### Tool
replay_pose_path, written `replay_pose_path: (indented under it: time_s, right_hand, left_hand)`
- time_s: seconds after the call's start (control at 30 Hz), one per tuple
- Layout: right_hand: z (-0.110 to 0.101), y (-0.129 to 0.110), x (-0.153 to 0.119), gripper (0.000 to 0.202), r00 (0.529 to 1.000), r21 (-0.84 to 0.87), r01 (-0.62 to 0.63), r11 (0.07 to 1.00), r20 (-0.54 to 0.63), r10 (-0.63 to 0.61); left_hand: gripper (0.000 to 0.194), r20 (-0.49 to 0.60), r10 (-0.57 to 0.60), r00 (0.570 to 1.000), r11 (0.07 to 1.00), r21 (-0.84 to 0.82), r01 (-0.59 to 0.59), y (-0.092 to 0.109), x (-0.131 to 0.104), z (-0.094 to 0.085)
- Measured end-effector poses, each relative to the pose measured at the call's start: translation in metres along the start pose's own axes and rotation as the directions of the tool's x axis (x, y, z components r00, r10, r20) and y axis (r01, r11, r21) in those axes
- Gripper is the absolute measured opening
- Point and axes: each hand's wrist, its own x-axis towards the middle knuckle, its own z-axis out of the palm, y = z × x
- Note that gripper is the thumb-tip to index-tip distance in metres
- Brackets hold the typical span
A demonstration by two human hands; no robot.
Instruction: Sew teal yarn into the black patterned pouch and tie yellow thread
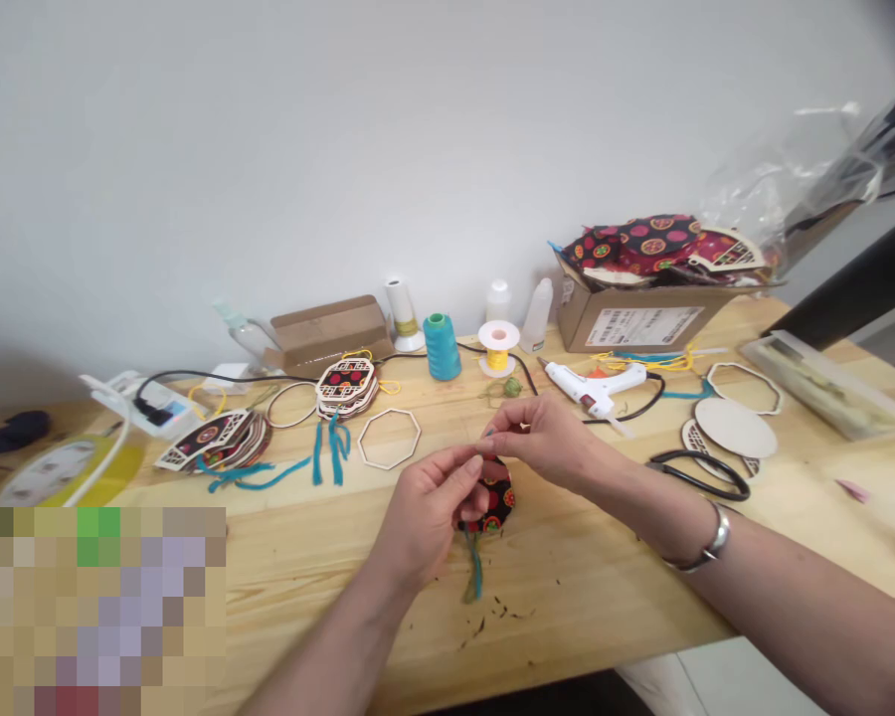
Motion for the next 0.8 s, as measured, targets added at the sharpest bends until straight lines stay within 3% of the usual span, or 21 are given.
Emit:
replay_pose_path:
  time_s: [0.3,0.4,0.5,0.63,0.8]
  right_hand:
    - [0.001,-0.006,0.007,0.020,0.995,-0.108,0.072,0.992,0.077,-0.064]
    - [-0.007,-0.009,0.008,0.020,0.988,-0.277,0.147,0.950,0.083,-0.129]
    - [-0.016,-0.007,0.009,0.018,0.985,-0.534,0.152,0.832,0.012,-0.173]
    - [-0.021,0.002,0.010,0.018,0.993,-0.699,0.121,0.705,0.081,-0.090]
    - [-0.014,0.011,0.012,0.020,0.990,-0.710,0.115,0.694,0.138,-0.023]
  left_hand:
    - [0.017,-0.124,0.088,0.988,0.994,0.082,-0.078,0.000,0.000,0.000]
    - [0.017,-0.179,0.101,0.979,0.993,0.086,-0.087,0.003,0.000,0.000]
    - [0.019,-0.247,0.084,0.966,0.996,0.020,-0.081,0.005,0.001,0.001]
    - [0.021,-0.273,0.058,0.960,0.995,-0.064,-0.078,0.006,0.003,0.000]
    - [0.019,-0.284,0.057,0.957,0.992,-0.094,-0.087,0.005,0.004,-0.001]
